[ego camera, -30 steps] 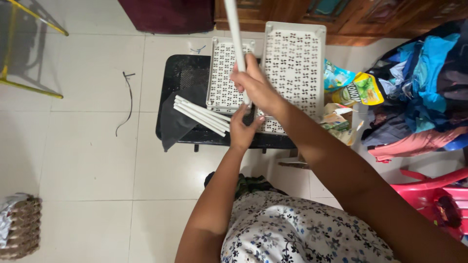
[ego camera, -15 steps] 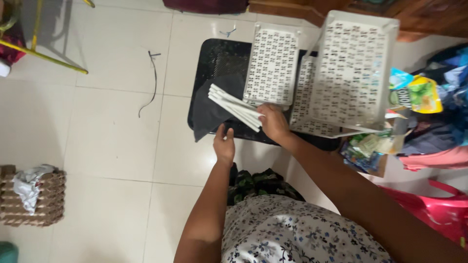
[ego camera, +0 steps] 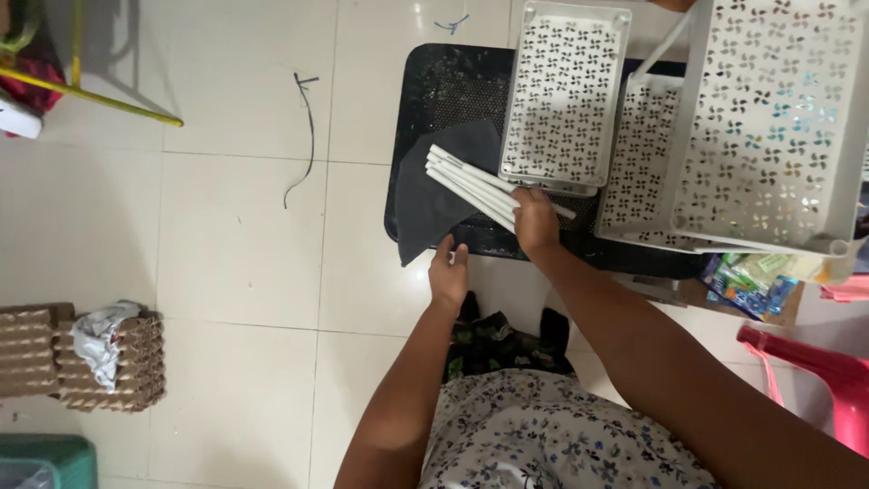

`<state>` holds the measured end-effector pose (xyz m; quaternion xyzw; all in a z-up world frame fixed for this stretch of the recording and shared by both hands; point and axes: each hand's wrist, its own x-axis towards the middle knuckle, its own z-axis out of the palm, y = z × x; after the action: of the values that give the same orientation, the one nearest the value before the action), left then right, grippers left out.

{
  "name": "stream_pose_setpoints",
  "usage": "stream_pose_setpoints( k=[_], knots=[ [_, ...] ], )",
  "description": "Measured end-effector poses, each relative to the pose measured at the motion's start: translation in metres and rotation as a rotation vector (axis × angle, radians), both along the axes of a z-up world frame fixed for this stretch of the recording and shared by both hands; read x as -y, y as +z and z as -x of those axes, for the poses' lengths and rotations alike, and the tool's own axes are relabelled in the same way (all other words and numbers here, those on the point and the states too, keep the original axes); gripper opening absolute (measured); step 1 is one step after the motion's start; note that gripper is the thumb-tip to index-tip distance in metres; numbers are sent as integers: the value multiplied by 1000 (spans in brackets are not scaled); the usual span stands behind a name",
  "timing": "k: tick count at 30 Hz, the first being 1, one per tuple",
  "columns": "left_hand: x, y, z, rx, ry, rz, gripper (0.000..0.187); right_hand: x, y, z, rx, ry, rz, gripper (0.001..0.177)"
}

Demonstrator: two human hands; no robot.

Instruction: The person assembles a white plastic shelving unit by inserting white cylindrical poles into the corners of perforated trays. They handle multiple trays and poles, stacking the trays and inserting the poles one by one to form the structure.

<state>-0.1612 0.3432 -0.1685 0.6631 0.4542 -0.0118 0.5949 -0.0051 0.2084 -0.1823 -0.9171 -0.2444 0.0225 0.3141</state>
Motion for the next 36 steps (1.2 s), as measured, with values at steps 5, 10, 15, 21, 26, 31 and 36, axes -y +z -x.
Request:
stream_pose_setpoints(
  k=[5, 10, 15, 21, 26, 31, 36],
  knots=[
    [3, 28, -2, -55, -51, 53, 55, 5, 27, 3, 39, 38, -49, 37],
    [20, 36, -12, 17, -39, 64, 53, 11, 73, 10, 94, 13, -122, 28],
    [60, 9, -30, 211, -45, 130, 48, 34, 127, 23, 9, 1, -336, 22],
    [136, 43, -76, 409, -273, 98, 45, 112, 164, 43, -227, -84, -593, 16],
    [182, 100, -111, 539, -472, -243, 46, 179, 228, 44, 60, -2, -455, 17],
    [220, 124, -129, 398, -384, -134, 20, 213, 274, 12, 434, 122, -93, 24],
    [257, 142, -127, 728, -388, -305, 15, 245, 275, -13, 399, 127, -60, 6]
  ],
)
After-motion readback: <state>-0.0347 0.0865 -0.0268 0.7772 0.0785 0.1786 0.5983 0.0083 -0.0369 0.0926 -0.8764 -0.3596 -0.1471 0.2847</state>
